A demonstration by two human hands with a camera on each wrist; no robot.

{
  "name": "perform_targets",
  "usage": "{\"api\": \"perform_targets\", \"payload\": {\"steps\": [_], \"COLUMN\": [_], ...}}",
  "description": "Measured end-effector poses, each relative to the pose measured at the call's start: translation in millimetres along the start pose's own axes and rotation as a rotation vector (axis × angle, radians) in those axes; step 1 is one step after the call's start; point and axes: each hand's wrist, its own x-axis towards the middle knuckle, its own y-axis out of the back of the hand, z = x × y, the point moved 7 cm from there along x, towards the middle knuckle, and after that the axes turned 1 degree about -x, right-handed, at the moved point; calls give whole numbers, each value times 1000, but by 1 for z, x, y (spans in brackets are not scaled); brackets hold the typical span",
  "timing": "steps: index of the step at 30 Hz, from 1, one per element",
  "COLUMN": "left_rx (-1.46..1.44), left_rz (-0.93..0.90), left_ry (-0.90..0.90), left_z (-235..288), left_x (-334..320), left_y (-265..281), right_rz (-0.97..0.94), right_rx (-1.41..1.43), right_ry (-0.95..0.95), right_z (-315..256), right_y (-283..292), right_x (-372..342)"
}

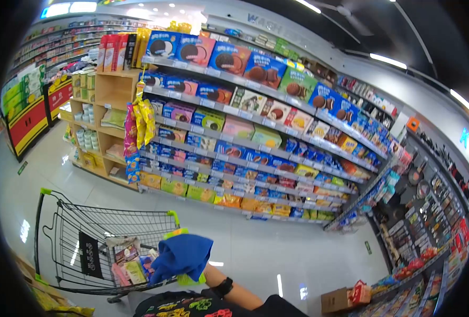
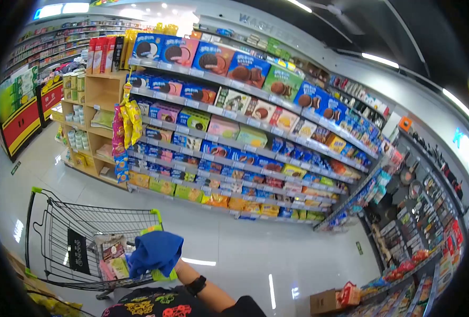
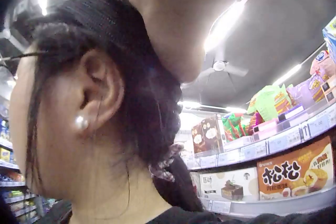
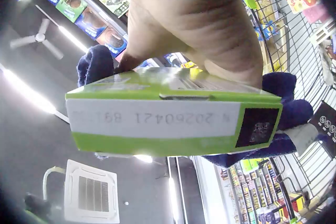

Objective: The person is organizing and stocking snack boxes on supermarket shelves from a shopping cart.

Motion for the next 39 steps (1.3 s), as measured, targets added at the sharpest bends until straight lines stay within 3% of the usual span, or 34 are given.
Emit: {"api": "perform_targets", "payload": {"steps": [2,3,5,7,10,13,15,16,18,21,22,24,27,29,31,33,35,38,39], "left_rx": [12,17,39,80,147,232,278,286,217,-259,-725,-1115,-1930,-1784,-1744,-1585,-1460,-1583,-1760], "left_rz": [-4,-9,6,42,132,293,422,507,639,678,634,560,372,359,278,385,593,848,877], "left_ry": [7,17,30,54,94,135,140,125,67,-146,-296,-283,67,-16,-73,-29,18,42,67], "left_z": [3,4,7,7,2,-10,-19,-25,-36,-21,-11,8,-55,-43,-19,-24,-30,-43,-43], "left_x": [-3,-5,-10,-26,-49,-68,-62,-49,-7,70,85,94,120,105,92,89,86,68,62], "left_y": [4,6,15,34,64,87,83,74,33,-65,-91,-119,-201,-186,-163,-159,-150,-135,-131], "right_rz": [-60,-36,-253,105,86,120,190,216,189,137,116,177,344,436,540,681,677,539,476], "right_rx": [265,762,1058,1209,1112,455,183,156,396,722,821,1111,520,154,2,-164,-172,-17,23], "right_ry": [-28,-174,-144,-38,-103,30,119,131,47,-105,-152,-448,-387,-279,-358,-334,-264,-297,-279], "right_z": [16,22,-20,21,11,-44,-75,-81,-67,-58,-57,-48,-51,-44,-43,-68,-84,-89,-109], "right_y": [-13,-14,-21,2,-1,32,45,49,33,21,20,4,12,19,28,35,33,26,23], "right_x": [-3,-11,-8,-8,-17,-21,-27,-28,-28,-30,-26,-22,-24,-24,-32,-34,-28,-18,-13]}}
